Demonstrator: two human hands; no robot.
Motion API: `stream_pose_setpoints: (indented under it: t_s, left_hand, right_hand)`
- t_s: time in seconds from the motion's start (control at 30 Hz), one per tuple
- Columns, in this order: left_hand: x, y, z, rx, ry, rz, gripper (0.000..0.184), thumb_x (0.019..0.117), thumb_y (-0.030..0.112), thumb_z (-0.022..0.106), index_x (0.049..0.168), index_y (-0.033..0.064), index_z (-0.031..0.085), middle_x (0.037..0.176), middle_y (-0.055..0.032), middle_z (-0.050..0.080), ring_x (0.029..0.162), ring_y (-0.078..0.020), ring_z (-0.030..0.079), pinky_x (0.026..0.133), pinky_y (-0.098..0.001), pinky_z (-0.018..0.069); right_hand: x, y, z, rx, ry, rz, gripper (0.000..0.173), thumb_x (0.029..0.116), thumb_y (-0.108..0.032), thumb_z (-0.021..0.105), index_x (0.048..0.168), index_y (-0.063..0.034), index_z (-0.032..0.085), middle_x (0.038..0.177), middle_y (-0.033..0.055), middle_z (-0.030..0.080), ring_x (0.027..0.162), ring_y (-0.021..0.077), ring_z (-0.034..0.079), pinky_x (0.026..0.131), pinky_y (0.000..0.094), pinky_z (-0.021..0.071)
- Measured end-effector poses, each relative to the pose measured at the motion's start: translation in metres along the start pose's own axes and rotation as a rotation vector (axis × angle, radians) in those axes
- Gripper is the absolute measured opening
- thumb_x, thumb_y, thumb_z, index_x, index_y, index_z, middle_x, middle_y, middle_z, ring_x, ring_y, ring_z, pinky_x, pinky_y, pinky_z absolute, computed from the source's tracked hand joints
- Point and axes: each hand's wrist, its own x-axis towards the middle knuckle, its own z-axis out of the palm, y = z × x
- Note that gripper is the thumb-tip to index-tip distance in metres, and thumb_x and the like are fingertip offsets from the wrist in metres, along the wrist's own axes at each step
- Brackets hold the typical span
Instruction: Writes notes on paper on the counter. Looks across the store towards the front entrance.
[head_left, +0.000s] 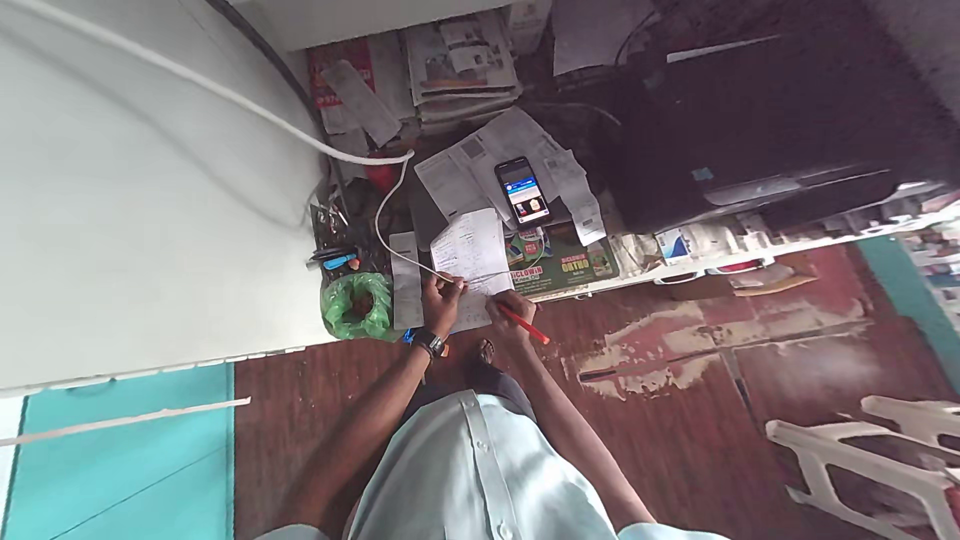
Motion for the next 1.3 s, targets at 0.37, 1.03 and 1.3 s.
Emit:
stream_pose_setpoints:
  t_s: [0.37,1.03,1.3]
  left_hand:
    - [0.001,0.001,-0.001,0.036,0.0,0.002,0.032,0.0923,-0.003,0.068,0.12,-0.0098,0.053,0.103,-0.0186,0.072,0.091,-0.0247,0.075,0.088,-0.0406,0.0642]
    - [0.001,0.002,-0.001,-0.02,-0.003,-0.003,0.031,0.0915,-0.005,0.067,0.118,-0.0101,0.053,0.101,-0.0191,0.071,0.09,-0.0261,0.075,0.086,-0.0414,0.0644]
    - [0.001,-0.001,-0.002,-0.01,-0.005,0.017,0.03,0.0919,-0.004,0.067,0.118,-0.0109,0.053,0.101,-0.0189,0.071,0.089,-0.0259,0.075,0.086,-0.042,0.0647]
  right_hand:
    - [0.009,-0.002,-0.01,0.012,-0.037,0.122,0.013,0.0805,-0.013,0.073,0.088,-0.002,0.073,0.074,0.001,0.071,0.062,0.0049,0.065,0.059,0.0258,0.0567]
    - [0.01,-0.006,-0.007,-0.198,-0.08,0.042,0.01,0.0769,-0.014,0.073,0.076,-0.0041,0.074,0.074,0.0072,0.07,0.068,0.0144,0.067,0.064,0.0321,0.0551]
    - [0.007,0.008,-0.007,-0.012,-0.013,0.005,0.01,0.0798,-0.013,0.072,0.077,-0.0031,0.071,0.07,0.0021,0.069,0.061,0.0057,0.063,0.058,0.0248,0.0552]
